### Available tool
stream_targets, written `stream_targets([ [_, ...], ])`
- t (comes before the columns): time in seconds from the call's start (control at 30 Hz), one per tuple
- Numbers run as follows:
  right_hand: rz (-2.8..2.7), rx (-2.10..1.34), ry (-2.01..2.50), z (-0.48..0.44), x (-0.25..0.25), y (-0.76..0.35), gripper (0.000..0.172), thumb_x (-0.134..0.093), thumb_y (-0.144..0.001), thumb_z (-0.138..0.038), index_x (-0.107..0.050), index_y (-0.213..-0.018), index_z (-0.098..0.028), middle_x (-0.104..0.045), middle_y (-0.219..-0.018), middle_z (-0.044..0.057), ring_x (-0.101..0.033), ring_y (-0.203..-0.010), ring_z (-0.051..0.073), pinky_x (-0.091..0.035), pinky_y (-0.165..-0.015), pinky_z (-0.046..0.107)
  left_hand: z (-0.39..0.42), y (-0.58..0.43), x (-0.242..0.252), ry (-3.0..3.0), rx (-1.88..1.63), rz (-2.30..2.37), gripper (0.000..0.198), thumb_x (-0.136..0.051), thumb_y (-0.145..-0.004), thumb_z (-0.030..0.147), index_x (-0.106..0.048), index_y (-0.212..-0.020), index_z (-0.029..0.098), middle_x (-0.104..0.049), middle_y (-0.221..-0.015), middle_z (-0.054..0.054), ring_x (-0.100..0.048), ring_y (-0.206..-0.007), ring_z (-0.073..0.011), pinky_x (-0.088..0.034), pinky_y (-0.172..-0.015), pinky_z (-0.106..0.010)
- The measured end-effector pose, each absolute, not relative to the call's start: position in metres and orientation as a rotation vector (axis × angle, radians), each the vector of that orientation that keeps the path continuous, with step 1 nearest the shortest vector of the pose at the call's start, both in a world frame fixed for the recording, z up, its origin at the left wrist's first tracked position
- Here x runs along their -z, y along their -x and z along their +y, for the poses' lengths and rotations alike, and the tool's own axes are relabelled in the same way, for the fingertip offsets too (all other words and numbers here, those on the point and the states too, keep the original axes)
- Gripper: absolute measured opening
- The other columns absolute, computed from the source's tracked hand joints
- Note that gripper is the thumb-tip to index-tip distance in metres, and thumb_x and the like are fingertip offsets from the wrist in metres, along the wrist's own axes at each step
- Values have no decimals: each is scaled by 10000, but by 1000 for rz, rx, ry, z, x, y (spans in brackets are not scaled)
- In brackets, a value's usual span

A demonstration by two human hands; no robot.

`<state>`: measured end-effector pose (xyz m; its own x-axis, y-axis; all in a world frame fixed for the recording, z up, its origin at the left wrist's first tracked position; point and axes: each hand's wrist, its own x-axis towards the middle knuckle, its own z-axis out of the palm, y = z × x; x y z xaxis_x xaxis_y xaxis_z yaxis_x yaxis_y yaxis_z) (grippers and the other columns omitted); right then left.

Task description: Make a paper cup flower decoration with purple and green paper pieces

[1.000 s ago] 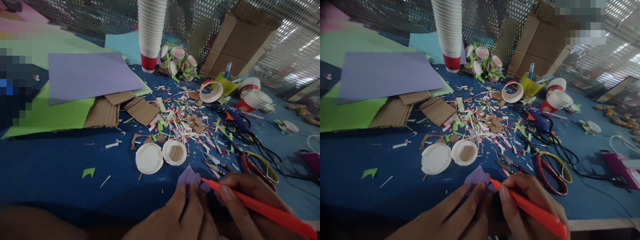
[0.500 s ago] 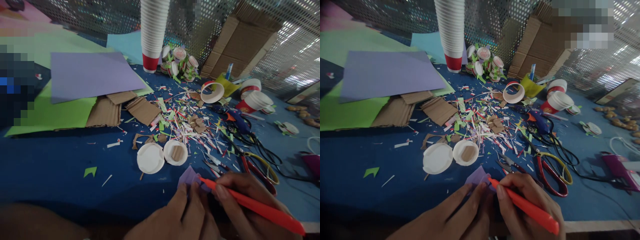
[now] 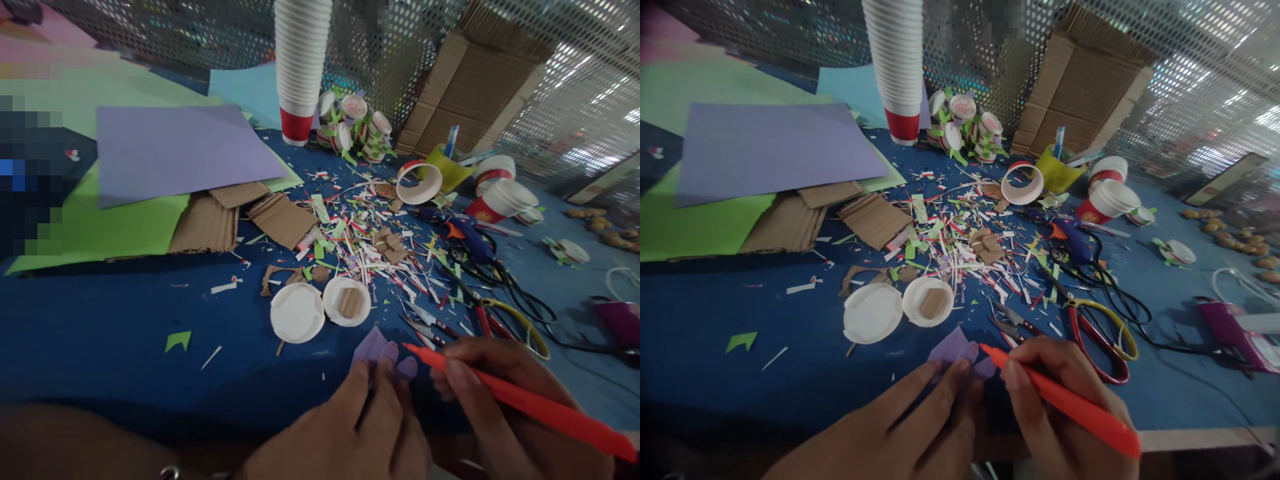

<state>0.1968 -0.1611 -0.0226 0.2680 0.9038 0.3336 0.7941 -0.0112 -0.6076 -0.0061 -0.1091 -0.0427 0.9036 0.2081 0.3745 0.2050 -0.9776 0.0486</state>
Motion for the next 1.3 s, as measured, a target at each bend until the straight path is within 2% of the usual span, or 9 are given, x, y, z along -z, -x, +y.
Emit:
stream_targets([
  [0.13, -1449, -207, 1765, -162, 26, -195, 64, -662, -935, -287, -692, -896, -245, -696, -769, -8, -675, -614, 130, -568, -595, 223, -106, 4, 33, -3096, -577, 301, 362, -421, -991, 190, -731, -1169, 135, -755, -1203, -97, -692, -1108, -257, -550, -983, -401],
  [0.3, -1426, -108, 1751, -161, 29, -195, 47, -678, -935, -284, -692, -919, -242, -700, -835, -17, -682, -653, 115, -547, -624, 226, -103, 8, 22, -3091, -540, 228, 369, -437, -1001, 231, -738, -1177, 113, -727, -1259, -138, -676, -1142, -294, -523, -993, -431],
  [0.47, -1565, 64, 1756, -160, 30, -195, 46, -666, -947, -279, -675, -965, -237, -728, -860, -9, -716, -718, 140, -573, -726, 261, -99, 8, 17, -3062, -540, 182, 358, -433, -1015, 224, -748, -1142, 113, -733, -1218, -139, -673, -1120, -277, -497, -1008, -432],
  [0.67, -1654, 231, 1757, -164, 28, -204, 75, -655, -952, -299, -674, -995, -241, -763, -916, 28, -746, -813, 195, -589, -782, 310, -94, 7, 20, -3095, -525, 103, 321, -468, -1020, 224, -699, -1208, 103, -706, -1274, -132, -637, -1183, -269, -468, -1035, -434],
  [0.8, -1774, 282, 1711, -162, 28, -223, 117, -675, -937, -271, -672, -1051, -244, -761, -984, 37, -739, -846, 200, -575, -829, 325, -84, 4, 13, -2886, -566, 44, 264, -511, -1027, 260, -706, -1155, 137, -744, -1114, -92, -652, -1081, -224, -501, -957, -382],
  [0.93, -2040, 360, 1661, -151, 26, -242, 183, -626, -956, -258, -654, -1132, -218, -759, -1036, 67, -731, -956, 236, -562, -865, 362, -56, 2, -2, -2686, -775, 176, 263, -482, -1023, 158, -695, -1170, 110, -748, -1124, -98, -647, -1044, -184, -475, -981, -352],
  [1.07, -2250, 457, 1628, -132, 16, -247, 200, -540, -995, -256, -656, -1138, -177, -760, -1016, 91, -722, -921, 256, -561, -803, 387, -16, 8, -17, -2701, -906, 500, 254, -482, -998, 104, -719, -1082, 132, -751, -1016, -61, -651, -997, -183, -468, -962, -349],
  [1.2, -2415, 520, 1596, -113, 9, -248, 237, -512, -990, -192, -661, -1171, -158, -753, -1070, 117, -703, -959, 290, -551, -763, 398, 6, 21, -27, -2764, -706, 779, 214, -552, -991, 234, -743, -1046, 155, -737, -949, -46, -646, -926, -196, -480, -878, -342],
  [1.3, -2537, 506, 1590, -101, 8, -249, 254, -474, -987, -132, -673, -1142, -163, -735, -1051, 121, -690, -943, 283, -548, -770, 398, 7, 28, -28, -2807, -471, 825, 328, -616, -962, 451, -749, -1084, 177, -719, -985, -62, -626, -947, -231, -464, -858, -352],
])
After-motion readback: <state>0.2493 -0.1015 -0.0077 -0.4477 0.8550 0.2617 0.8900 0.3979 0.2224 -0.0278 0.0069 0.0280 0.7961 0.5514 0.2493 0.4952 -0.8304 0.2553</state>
